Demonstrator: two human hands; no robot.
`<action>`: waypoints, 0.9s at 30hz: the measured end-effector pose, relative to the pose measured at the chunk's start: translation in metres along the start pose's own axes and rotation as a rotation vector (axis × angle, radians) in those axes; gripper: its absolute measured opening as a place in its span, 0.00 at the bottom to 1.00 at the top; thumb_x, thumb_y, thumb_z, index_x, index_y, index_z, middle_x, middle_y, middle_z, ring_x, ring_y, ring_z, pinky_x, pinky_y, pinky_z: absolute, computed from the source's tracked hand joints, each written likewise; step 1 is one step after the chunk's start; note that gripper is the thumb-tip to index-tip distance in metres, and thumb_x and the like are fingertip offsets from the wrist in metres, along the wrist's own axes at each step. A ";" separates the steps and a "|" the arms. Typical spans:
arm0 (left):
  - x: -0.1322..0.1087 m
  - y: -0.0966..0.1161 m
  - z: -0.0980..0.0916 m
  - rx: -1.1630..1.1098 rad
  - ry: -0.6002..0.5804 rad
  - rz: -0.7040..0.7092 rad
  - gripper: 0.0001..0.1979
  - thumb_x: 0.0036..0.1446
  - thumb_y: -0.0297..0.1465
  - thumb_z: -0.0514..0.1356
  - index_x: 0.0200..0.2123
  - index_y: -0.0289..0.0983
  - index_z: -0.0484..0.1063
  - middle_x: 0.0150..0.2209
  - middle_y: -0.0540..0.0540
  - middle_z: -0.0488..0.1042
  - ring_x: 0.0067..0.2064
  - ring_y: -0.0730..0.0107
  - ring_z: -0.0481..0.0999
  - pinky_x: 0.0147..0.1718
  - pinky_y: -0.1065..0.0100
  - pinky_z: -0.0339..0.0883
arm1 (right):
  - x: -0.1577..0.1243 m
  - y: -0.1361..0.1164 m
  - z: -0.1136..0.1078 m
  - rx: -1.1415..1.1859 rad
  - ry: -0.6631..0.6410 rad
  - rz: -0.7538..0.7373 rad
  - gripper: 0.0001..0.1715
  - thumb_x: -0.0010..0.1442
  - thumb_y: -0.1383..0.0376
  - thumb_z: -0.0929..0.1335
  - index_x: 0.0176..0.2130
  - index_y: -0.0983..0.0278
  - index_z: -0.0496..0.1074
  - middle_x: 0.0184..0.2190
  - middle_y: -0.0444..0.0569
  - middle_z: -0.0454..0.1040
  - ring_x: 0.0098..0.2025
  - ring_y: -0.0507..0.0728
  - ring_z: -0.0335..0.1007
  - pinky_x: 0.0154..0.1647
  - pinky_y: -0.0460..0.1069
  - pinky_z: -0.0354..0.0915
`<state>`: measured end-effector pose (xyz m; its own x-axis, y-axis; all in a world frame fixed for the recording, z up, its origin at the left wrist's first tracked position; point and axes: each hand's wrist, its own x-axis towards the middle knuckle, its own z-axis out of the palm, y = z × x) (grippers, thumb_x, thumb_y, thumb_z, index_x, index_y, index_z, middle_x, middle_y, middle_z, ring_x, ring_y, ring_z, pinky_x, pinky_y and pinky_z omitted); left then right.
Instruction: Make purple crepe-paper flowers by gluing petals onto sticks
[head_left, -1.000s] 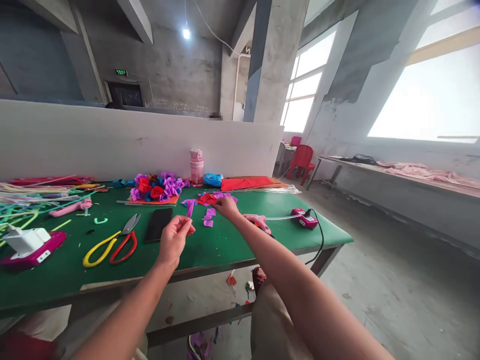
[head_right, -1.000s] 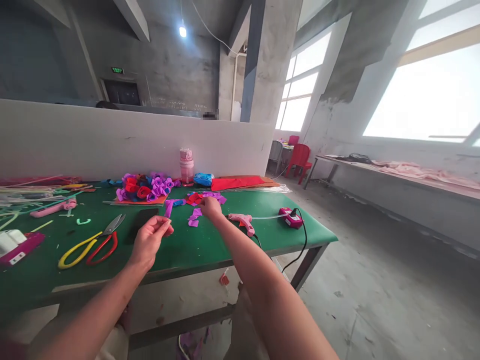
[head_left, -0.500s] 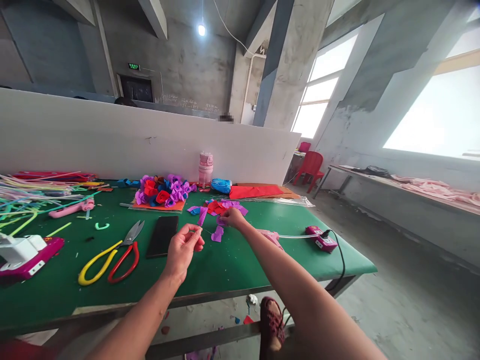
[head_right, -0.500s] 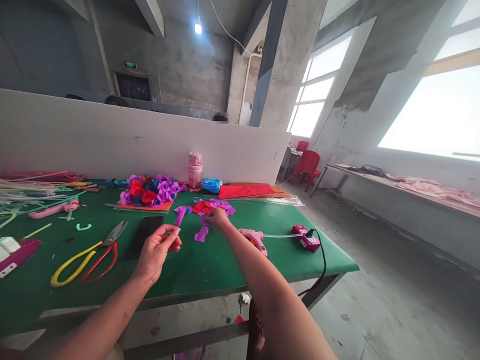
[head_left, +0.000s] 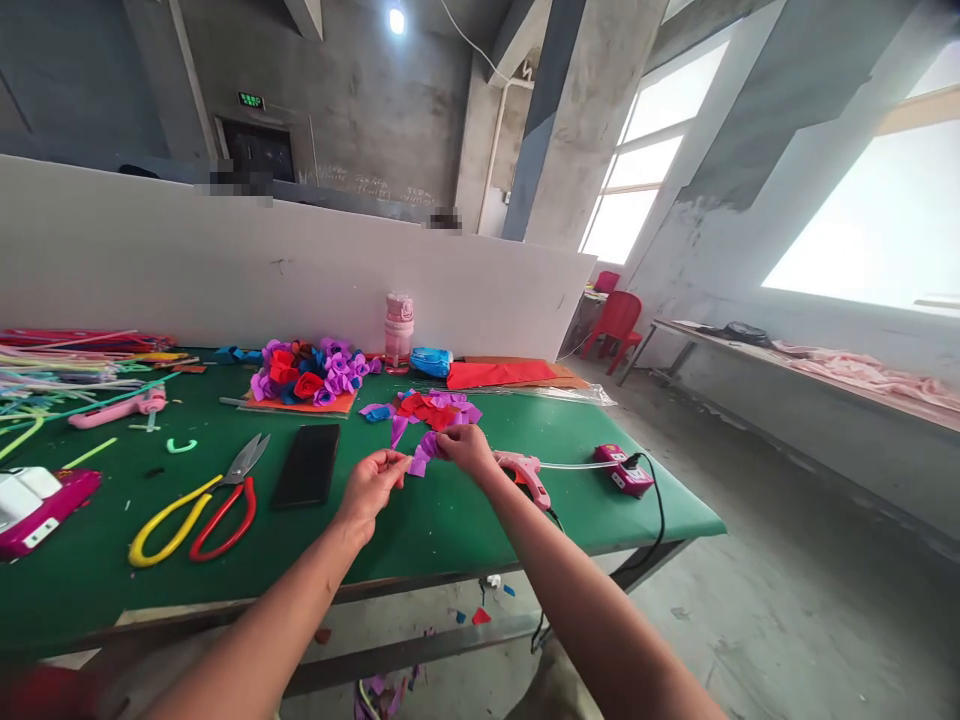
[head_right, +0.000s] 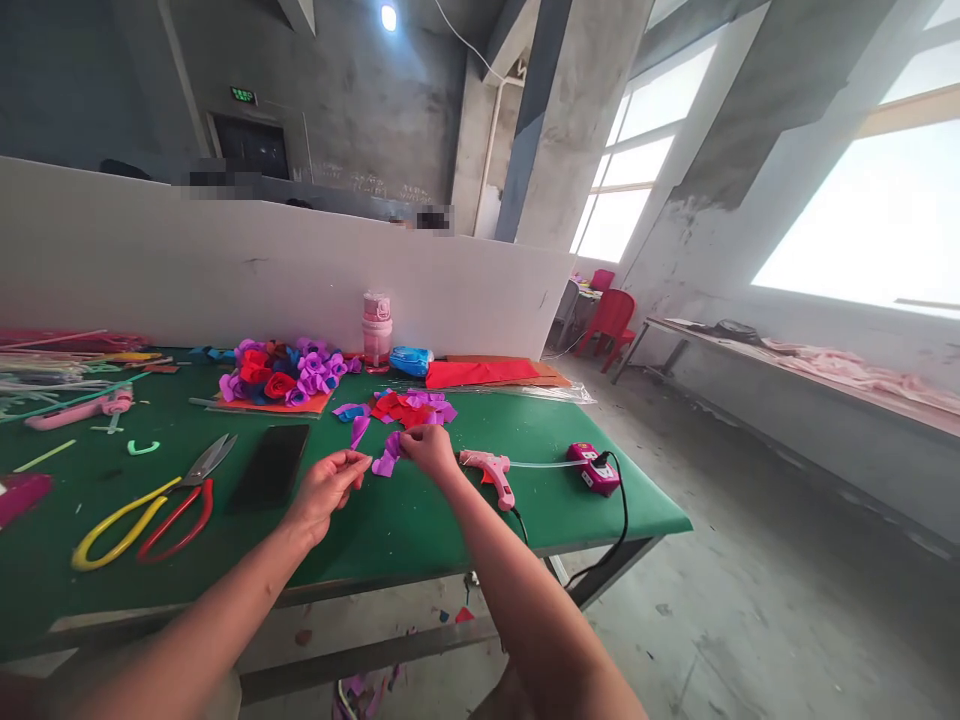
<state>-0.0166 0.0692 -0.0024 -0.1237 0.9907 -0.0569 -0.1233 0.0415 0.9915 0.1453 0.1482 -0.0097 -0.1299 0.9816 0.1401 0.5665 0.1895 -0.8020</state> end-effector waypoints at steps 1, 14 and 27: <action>0.000 0.002 0.001 -0.007 -0.004 -0.002 0.17 0.39 0.43 0.67 0.22 0.36 0.68 0.15 0.55 0.62 0.14 0.83 0.49 0.13 0.74 0.37 | -0.008 -0.001 0.003 0.042 0.004 -0.005 0.17 0.52 0.62 0.62 0.20 0.66 0.73 0.15 0.42 0.67 0.19 0.48 0.59 0.22 0.44 0.53; -0.003 -0.010 0.015 0.028 -0.062 0.008 0.17 0.35 0.43 0.70 0.19 0.36 0.73 0.14 0.55 0.62 0.16 0.81 0.52 0.16 0.73 0.42 | -0.065 -0.012 0.019 0.823 -0.147 0.112 0.27 0.53 0.46 0.66 0.29 0.67 0.75 0.24 0.48 0.73 0.28 0.52 0.69 0.33 0.48 0.67; 0.022 0.003 0.005 0.399 0.106 0.221 0.15 0.34 0.42 0.70 0.24 0.38 0.78 0.18 0.50 0.71 0.23 0.70 0.66 0.21 0.72 0.53 | -0.096 0.017 -0.004 0.982 0.068 0.297 0.29 0.43 0.45 0.72 0.33 0.66 0.70 0.24 0.48 0.75 0.23 0.51 0.70 0.27 0.46 0.66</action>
<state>-0.0143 0.0915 -0.0001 -0.2072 0.9634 0.1700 0.3028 -0.1021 0.9476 0.1704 0.0576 -0.0347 -0.0293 0.9906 -0.1337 -0.3514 -0.1354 -0.9264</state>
